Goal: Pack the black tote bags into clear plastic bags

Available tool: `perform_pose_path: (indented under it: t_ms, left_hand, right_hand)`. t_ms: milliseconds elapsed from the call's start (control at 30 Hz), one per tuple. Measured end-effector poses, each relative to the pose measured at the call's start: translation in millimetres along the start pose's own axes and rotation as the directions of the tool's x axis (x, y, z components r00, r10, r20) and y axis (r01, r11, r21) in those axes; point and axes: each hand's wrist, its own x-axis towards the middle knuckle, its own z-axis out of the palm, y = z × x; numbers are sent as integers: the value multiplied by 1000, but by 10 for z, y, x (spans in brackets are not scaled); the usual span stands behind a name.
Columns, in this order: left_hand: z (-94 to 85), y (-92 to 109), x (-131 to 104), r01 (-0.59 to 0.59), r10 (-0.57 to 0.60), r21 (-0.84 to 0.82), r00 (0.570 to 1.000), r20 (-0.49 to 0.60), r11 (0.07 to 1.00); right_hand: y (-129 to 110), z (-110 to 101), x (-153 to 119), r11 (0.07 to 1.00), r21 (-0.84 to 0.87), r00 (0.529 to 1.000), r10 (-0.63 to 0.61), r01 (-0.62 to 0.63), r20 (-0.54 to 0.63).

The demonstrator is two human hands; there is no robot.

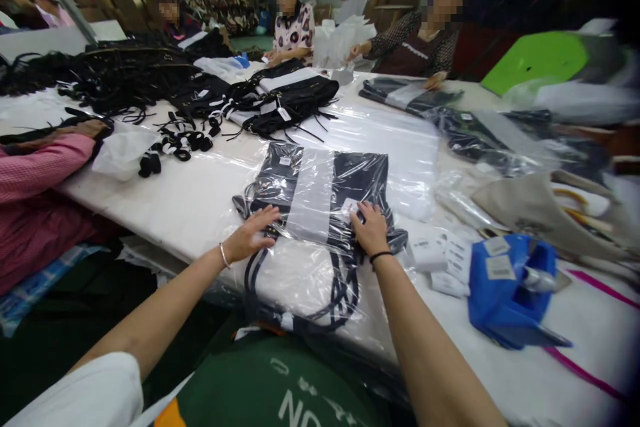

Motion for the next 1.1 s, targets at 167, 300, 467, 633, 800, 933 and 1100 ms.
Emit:
perform_pose_path:
  t_ms: [167, 300, 467, 633, 800, 933, 1100]
  left_hand:
    - [349, 223, -340, -135, 136, 77, 991, 3, 988]
    - [432, 184, -288, -146, 151, 68, 985, -88, 987]
    - [337, 234, -308, -205, 198, 56, 973, 117, 977]
    - [384, 309, -270, -155, 152, 74, 987, 53, 985]
    - [247, 358, -169, -163, 138, -139, 974, -178, 977]
    - [-30, 515, -34, -252, 144, -238, 908, -393, 938]
    - [-174, 680, 28, -415, 302, -161, 832, -465, 896]
  right_hand:
    - [-589, -196, -574, 891, 390, 972, -208, 234, -110]
    - [-1127, -170, -1346, 713, 566, 870, -493, 414, -15]
    - [-1371, 35, -2002, 543, 759, 665, -720, 359, 200]
    - [-1430, 194, -2093, 526, 766, 562, -783, 370, 266]
    - [-1393, 83, -2015, 618, 690, 750, -641, 377, 164]
    - [-1356, 171, -1784, 702, 609, 827, -548, 370, 129]
    - [-1606, 672, -1291, 793, 435, 898, -317, 428, -306]
